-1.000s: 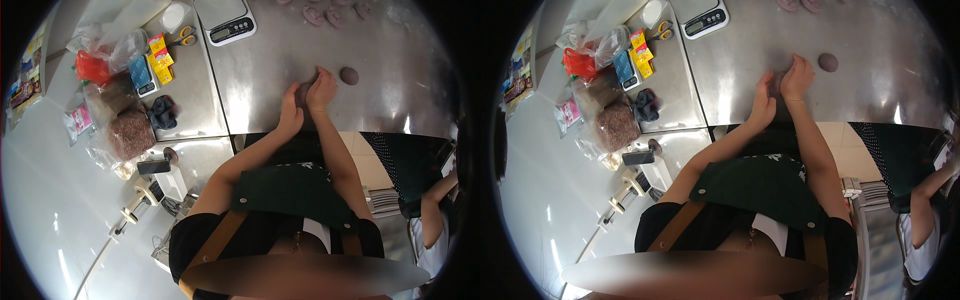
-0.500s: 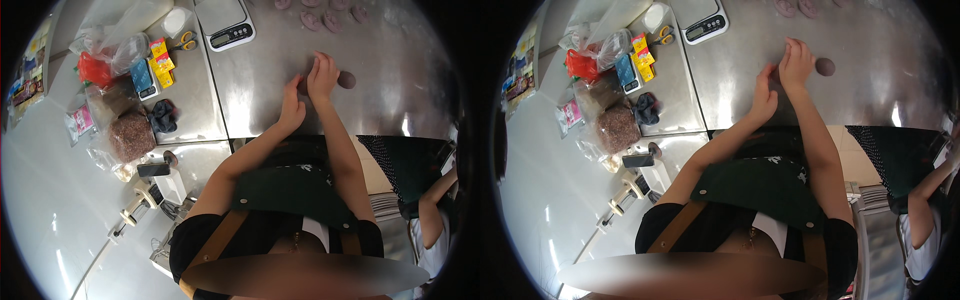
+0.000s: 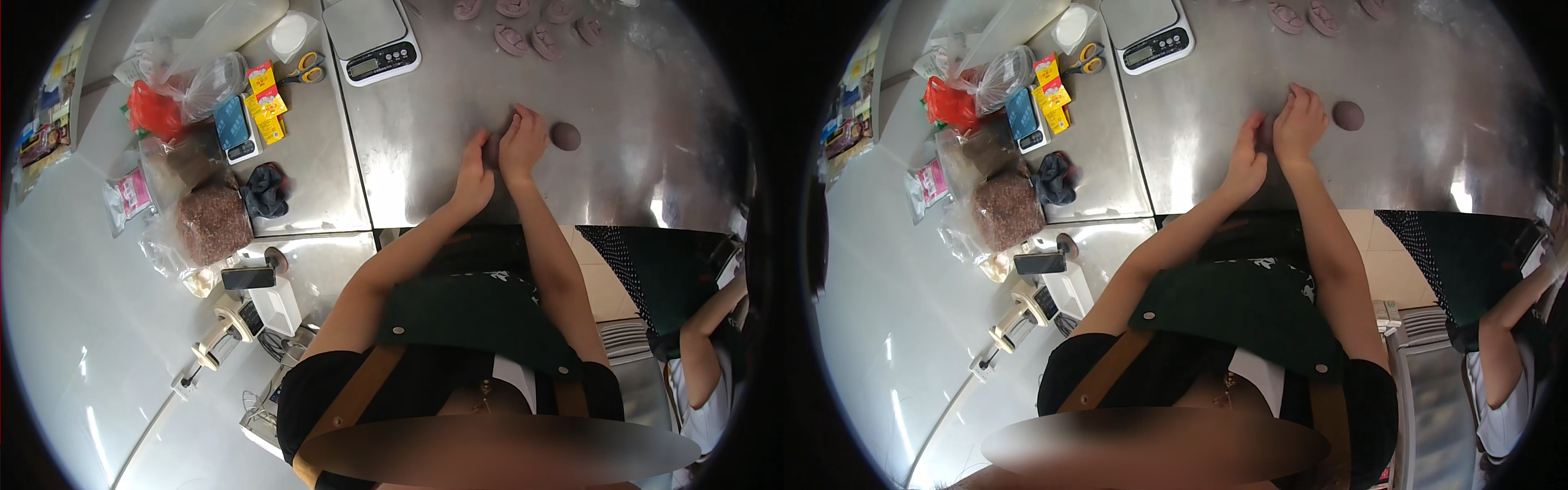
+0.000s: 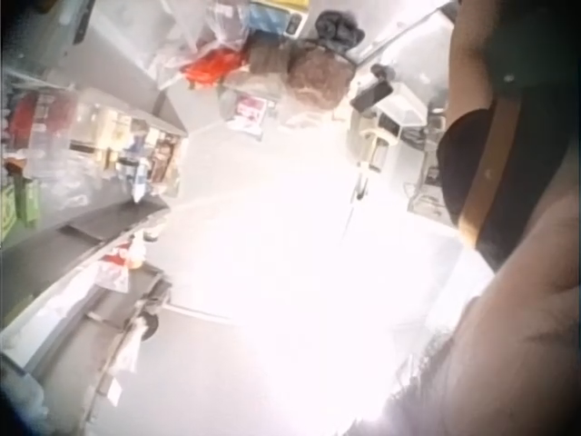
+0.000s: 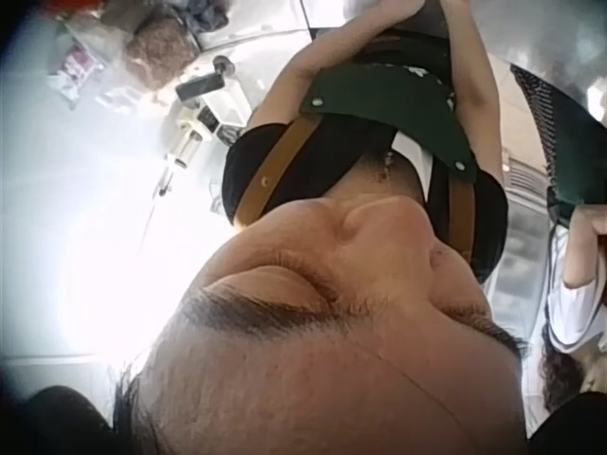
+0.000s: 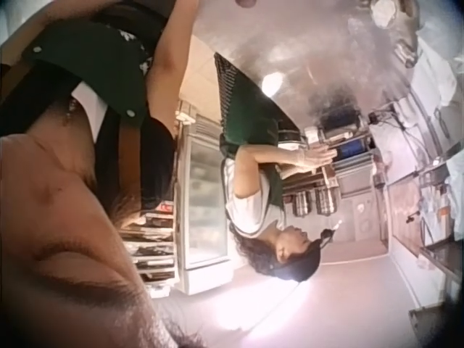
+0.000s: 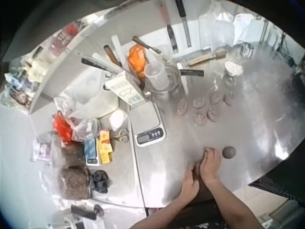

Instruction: Shaping and rolling purple dough into small balls at a bakery station.

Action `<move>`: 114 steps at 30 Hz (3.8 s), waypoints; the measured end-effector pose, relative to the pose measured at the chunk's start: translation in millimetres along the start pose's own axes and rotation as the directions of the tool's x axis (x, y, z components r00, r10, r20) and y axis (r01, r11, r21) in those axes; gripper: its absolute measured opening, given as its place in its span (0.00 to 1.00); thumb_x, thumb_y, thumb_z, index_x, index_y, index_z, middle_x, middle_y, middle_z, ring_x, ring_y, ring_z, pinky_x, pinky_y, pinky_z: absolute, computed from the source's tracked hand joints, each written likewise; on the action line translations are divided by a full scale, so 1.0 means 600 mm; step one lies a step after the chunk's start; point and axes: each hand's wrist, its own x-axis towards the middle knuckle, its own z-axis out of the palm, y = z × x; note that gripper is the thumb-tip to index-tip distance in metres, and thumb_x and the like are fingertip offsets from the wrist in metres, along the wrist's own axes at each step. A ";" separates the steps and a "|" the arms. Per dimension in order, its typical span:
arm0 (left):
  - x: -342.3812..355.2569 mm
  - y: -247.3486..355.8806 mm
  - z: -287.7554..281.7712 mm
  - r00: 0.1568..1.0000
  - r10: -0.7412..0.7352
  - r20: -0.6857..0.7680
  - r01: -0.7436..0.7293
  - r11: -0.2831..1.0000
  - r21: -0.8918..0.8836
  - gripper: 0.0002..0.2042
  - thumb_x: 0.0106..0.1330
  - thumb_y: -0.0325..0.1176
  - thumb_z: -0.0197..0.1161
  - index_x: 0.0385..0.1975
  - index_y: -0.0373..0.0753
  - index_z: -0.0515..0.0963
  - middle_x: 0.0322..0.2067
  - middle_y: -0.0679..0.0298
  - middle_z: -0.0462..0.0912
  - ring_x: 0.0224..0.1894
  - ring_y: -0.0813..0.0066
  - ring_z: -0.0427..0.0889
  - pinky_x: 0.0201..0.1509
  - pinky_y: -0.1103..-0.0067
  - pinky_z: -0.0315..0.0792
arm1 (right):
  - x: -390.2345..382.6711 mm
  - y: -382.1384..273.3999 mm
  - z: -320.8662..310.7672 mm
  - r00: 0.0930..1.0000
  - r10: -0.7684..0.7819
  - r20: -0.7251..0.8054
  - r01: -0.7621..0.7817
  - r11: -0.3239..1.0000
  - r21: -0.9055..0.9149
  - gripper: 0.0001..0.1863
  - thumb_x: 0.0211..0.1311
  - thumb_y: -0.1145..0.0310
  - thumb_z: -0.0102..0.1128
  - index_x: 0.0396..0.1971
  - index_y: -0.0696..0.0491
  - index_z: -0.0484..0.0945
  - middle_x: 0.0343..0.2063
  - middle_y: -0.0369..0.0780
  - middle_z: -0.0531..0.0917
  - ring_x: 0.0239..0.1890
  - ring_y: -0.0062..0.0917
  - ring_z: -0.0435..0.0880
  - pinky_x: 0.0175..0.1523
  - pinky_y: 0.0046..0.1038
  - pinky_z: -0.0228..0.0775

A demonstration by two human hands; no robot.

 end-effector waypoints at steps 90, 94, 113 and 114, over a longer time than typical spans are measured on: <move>-0.029 0.025 0.011 0.976 -0.120 0.180 0.101 0.989 0.112 0.32 0.50 0.13 0.42 0.61 0.30 0.55 0.58 0.48 0.62 0.62 0.58 0.62 0.67 0.70 0.55 | -0.055 0.038 -0.036 0.999 0.041 0.015 -0.044 0.964 0.263 0.09 0.59 0.73 0.51 0.40 0.51 0.77 0.35 0.39 0.80 0.37 0.36 0.78 0.39 0.36 0.64; -0.034 0.044 0.011 0.994 -0.009 0.109 0.003 0.999 0.052 0.33 0.49 0.12 0.41 0.62 0.30 0.54 0.58 0.49 0.62 0.62 0.59 0.62 0.67 0.70 0.55 | -0.011 0.006 -0.042 0.995 -0.081 -0.063 0.093 0.969 0.230 0.08 0.62 0.74 0.50 0.39 0.52 0.77 0.33 0.39 0.81 0.34 0.34 0.79 0.39 0.32 0.66; -0.011 0.021 0.012 0.999 -0.038 0.017 0.036 0.992 0.120 0.33 0.50 0.13 0.40 0.63 0.29 0.52 0.61 0.47 0.57 0.65 0.55 0.58 0.70 0.69 0.50 | -0.014 0.016 -0.010 0.999 0.024 -0.023 -0.024 1.000 0.008 0.09 0.62 0.70 0.50 0.40 0.49 0.76 0.36 0.37 0.79 0.39 0.34 0.78 0.40 0.36 0.62; -0.011 0.020 0.011 0.997 -0.050 0.050 0.044 0.992 0.121 0.33 0.49 0.13 0.40 0.62 0.29 0.52 0.61 0.46 0.57 0.65 0.55 0.58 0.70 0.69 0.50 | -0.015 0.011 -0.014 0.999 0.045 -0.011 -0.045 0.999 0.014 0.09 0.63 0.70 0.48 0.41 0.50 0.76 0.37 0.38 0.79 0.40 0.34 0.78 0.41 0.36 0.63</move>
